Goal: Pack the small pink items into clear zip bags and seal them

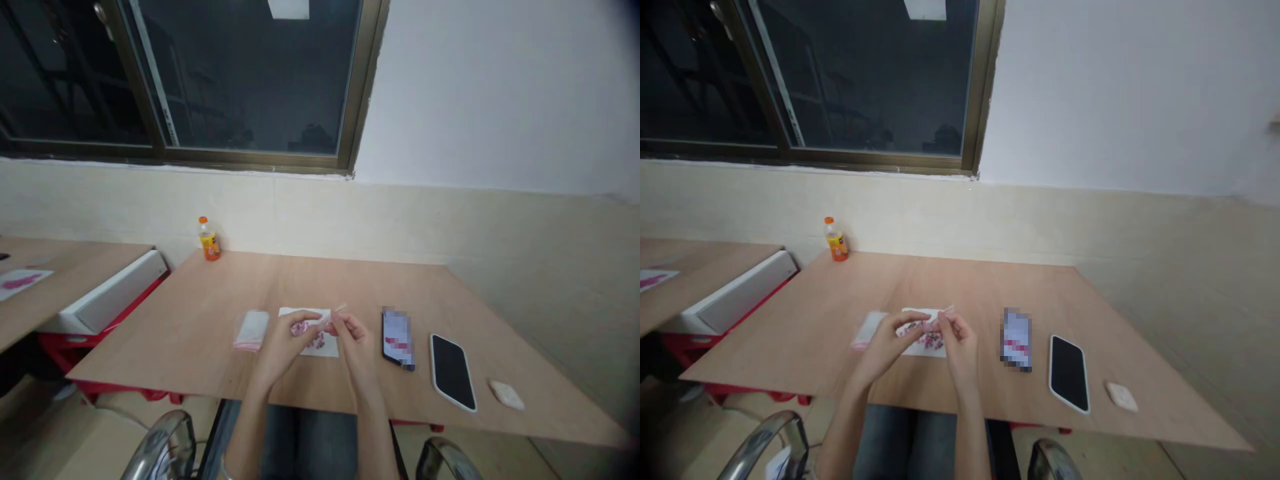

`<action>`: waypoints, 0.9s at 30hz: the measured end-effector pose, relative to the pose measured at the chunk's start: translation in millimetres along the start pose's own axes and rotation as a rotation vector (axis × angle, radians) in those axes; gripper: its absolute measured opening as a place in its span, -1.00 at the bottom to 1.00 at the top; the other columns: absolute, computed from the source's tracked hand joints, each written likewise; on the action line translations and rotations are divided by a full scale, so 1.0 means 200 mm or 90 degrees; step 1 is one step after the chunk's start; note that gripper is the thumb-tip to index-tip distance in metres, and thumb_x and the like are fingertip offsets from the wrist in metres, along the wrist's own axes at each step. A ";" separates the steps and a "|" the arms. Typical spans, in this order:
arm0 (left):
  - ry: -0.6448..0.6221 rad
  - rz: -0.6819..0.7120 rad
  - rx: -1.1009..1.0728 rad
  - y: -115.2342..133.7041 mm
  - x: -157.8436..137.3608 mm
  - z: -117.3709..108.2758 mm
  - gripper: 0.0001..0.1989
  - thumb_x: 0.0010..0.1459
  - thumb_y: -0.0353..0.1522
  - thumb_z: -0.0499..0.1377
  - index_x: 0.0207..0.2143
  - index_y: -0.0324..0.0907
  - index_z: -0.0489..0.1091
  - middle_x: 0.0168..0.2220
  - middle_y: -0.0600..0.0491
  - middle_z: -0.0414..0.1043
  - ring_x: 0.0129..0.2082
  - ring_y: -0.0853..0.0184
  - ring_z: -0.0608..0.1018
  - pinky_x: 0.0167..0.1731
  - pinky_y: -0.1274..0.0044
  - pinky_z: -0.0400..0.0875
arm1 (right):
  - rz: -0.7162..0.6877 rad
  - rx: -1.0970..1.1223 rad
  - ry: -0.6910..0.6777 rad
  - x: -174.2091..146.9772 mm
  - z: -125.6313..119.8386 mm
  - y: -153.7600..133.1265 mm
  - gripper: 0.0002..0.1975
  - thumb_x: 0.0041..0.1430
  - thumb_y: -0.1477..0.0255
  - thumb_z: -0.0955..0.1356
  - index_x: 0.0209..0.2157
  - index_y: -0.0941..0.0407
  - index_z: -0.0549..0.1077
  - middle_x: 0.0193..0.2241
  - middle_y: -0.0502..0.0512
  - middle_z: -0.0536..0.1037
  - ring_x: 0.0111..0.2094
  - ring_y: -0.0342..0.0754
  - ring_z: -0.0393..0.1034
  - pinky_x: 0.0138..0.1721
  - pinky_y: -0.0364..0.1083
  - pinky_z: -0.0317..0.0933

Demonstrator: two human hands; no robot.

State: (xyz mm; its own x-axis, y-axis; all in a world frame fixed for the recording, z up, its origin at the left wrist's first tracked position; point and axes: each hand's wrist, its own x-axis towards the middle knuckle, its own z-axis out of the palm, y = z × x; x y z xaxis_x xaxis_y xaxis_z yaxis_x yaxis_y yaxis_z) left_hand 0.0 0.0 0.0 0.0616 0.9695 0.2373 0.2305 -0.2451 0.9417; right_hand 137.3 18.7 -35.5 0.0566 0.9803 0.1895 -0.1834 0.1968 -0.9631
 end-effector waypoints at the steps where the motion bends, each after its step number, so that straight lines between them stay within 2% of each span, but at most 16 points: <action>1: -0.055 -0.013 -0.016 -0.05 0.01 0.02 -0.71 0.03 -0.21 0.18 -0.28 -0.22 0.51 -0.32 -0.03 0.55 -0.29 0.26 0.54 -0.23 0.48 0.41 | 0.005 0.013 -0.011 0.00 0.00 0.00 -0.69 0.03 0.18 0.35 -0.56 0.14 0.40 -0.61 0.00 0.43 -0.56 -0.13 0.29 -0.51 -0.16 0.17; 4: -0.094 -0.024 -0.050 -0.11 0.03 0.03 -0.75 0.02 -0.23 0.20 -0.35 -0.24 0.51 -0.39 -0.01 0.55 -0.37 0.29 0.54 -0.30 0.52 0.40 | 0.024 0.025 -0.042 0.01 0.02 0.01 -0.67 0.05 0.16 0.33 -0.56 0.13 0.37 -0.63 -0.03 0.40 -0.58 -0.14 0.27 -0.53 -0.16 0.14; 8: -0.088 -0.029 -0.095 -0.11 0.03 0.01 -0.76 0.00 -0.26 0.22 -0.37 -0.27 0.49 -0.43 -0.02 0.54 -0.41 0.31 0.54 -0.34 0.54 0.40 | 0.029 0.013 -0.089 0.01 0.04 0.03 -0.67 0.07 0.16 0.32 -0.54 0.14 0.38 -0.62 -0.03 0.40 -0.58 -0.14 0.26 -0.53 -0.16 0.14; 13: -0.080 -0.030 -0.102 -0.15 0.03 -0.01 -0.77 0.05 -0.27 0.17 -0.42 -0.29 0.49 -0.49 0.00 0.50 -0.48 0.38 0.48 -0.44 0.59 0.32 | 0.018 -0.028 -0.137 0.01 0.03 0.04 -0.68 0.08 0.15 0.31 -0.50 0.13 0.40 -0.56 0.00 0.43 -0.49 -0.11 0.31 -0.42 -0.14 0.20; 21: -0.047 -0.070 -0.121 -0.19 0.04 -0.04 -0.76 0.03 -0.29 0.15 -0.53 -0.29 0.46 -0.55 0.04 0.46 -0.52 0.40 0.44 -0.47 0.60 0.28 | 0.003 -0.073 -0.169 -0.01 0.05 0.01 -0.73 0.11 0.21 0.29 -0.49 0.12 0.37 -0.52 -0.02 0.43 -0.46 -0.12 0.32 -0.38 -0.15 0.19; 24: -0.007 -0.068 -0.081 -0.23 0.05 -0.05 -0.73 0.05 -0.28 0.13 -0.57 -0.28 0.43 -0.60 0.06 0.43 -0.57 0.41 0.42 -0.53 0.61 0.25 | 0.012 -0.095 -0.171 -0.01 0.06 0.02 -0.75 0.09 0.25 0.29 -0.54 0.13 0.35 -0.55 -0.03 0.41 -0.47 -0.13 0.30 -0.40 -0.16 0.17; 27: 0.093 -0.031 0.001 -0.26 0.05 -0.04 -0.74 0.07 -0.29 0.10 -0.56 -0.27 0.42 -0.60 0.07 0.42 -0.57 0.41 0.42 -0.55 0.62 0.24 | 0.014 -0.132 -0.155 -0.02 0.07 0.03 -0.77 0.05 0.31 0.30 -0.58 0.13 0.34 -0.59 -0.03 0.39 -0.50 -0.13 0.28 -0.43 -0.16 0.15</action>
State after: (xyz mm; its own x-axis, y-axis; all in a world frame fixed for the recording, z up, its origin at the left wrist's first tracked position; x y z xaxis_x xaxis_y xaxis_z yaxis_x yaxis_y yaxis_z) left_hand -20.0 22.9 -45.2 -0.0912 0.9703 0.2241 0.2317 -0.1982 0.9524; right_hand 122.0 16.6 -39.4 -0.1864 0.9651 0.1837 0.0234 0.1913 -0.9813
